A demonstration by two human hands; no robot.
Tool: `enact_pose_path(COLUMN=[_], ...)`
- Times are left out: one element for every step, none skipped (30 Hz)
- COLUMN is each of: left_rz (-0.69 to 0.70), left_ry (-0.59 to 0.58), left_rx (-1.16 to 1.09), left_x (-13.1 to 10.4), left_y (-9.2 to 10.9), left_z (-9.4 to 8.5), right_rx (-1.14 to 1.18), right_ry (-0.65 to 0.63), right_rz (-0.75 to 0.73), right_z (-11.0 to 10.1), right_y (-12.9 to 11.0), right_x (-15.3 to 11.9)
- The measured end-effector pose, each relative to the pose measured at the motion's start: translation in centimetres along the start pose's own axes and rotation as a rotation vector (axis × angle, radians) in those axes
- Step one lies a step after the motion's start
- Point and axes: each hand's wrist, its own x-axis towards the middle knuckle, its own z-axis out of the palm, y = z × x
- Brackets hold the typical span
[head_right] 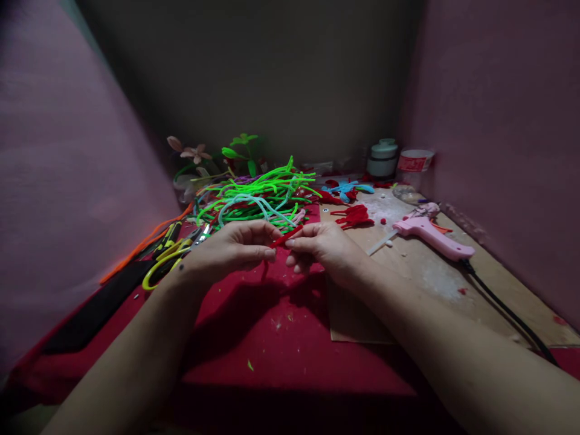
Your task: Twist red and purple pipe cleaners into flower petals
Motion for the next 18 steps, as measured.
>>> enact_pose_path(left_rz=[-0.008,-0.015,-0.022,-0.025,-0.026,-0.027,-0.027,-0.029,-0.032,-0.036,-0.039,-0.039,-0.038,-0.033,-0.024,-0.011,0.004,0.015], left_ry=[0.016,0.032,0.044,0.051,0.053,0.054,0.054,0.057,0.061,0.063,0.064,0.060,0.051,0.042,0.033,0.023,0.011,-0.004], left_rx=[-0.003,-0.005,-0.009,-0.016,-0.023,-0.029,-0.033,-0.035,-0.036,-0.034,-0.032,-0.029,-0.024,-0.020,-0.019,-0.022,-0.026,-0.024], left_x=[0.03,0.08,0.12,0.15,0.17,0.18,0.18,0.17,0.16,0.14,0.13,0.13,0.13,0.14,0.15,0.17,0.19,0.22], left_y=[-0.01,-0.05,-0.10,-0.15,-0.18,-0.20,-0.18,-0.15,-0.11,-0.06,-0.03,-0.01,-0.03,-0.08,-0.16,-0.27,-0.39,-0.52], left_z=[-0.17,-0.31,-0.41,-0.47,-0.49,-0.47,-0.40,-0.31,-0.22,-0.13,-0.08,-0.06,-0.08,-0.14,-0.22,-0.32,-0.43,-0.52], right_rx=[0.024,0.051,0.077,0.100,0.117,0.127,0.129,0.128,0.127,0.128,0.127,0.126,0.126,0.127,0.125,0.121,0.117,0.113], right_ry=[-0.002,-0.010,-0.026,-0.046,-0.065,-0.081,-0.095,-0.104,-0.110,-0.114,-0.116,-0.116,-0.117,-0.121,-0.129,-0.135,-0.140,-0.140], right_rz=[0.017,0.038,0.058,0.070,0.072,0.065,0.055,0.043,0.030,0.016,0.004,-0.009,-0.024,-0.040,-0.053,-0.063,-0.068,-0.066], right_z=[-0.17,-0.33,-0.47,-0.59,-0.66,-0.69,-0.68,-0.65,-0.60,-0.55,-0.51,-0.49,-0.49,-0.52,-0.56,-0.60,-0.63,-0.62], right_y=[0.13,0.27,0.40,0.52,0.60,0.64,0.65,0.62,0.59,0.56,0.55,0.56,0.60,0.66,0.73,0.81,0.86,0.90], right_x=[0.10,0.19,0.27,0.34,0.38,0.39,0.38,0.36,0.32,0.29,0.27,0.27,0.29,0.32,0.37,0.41,0.45,0.48])
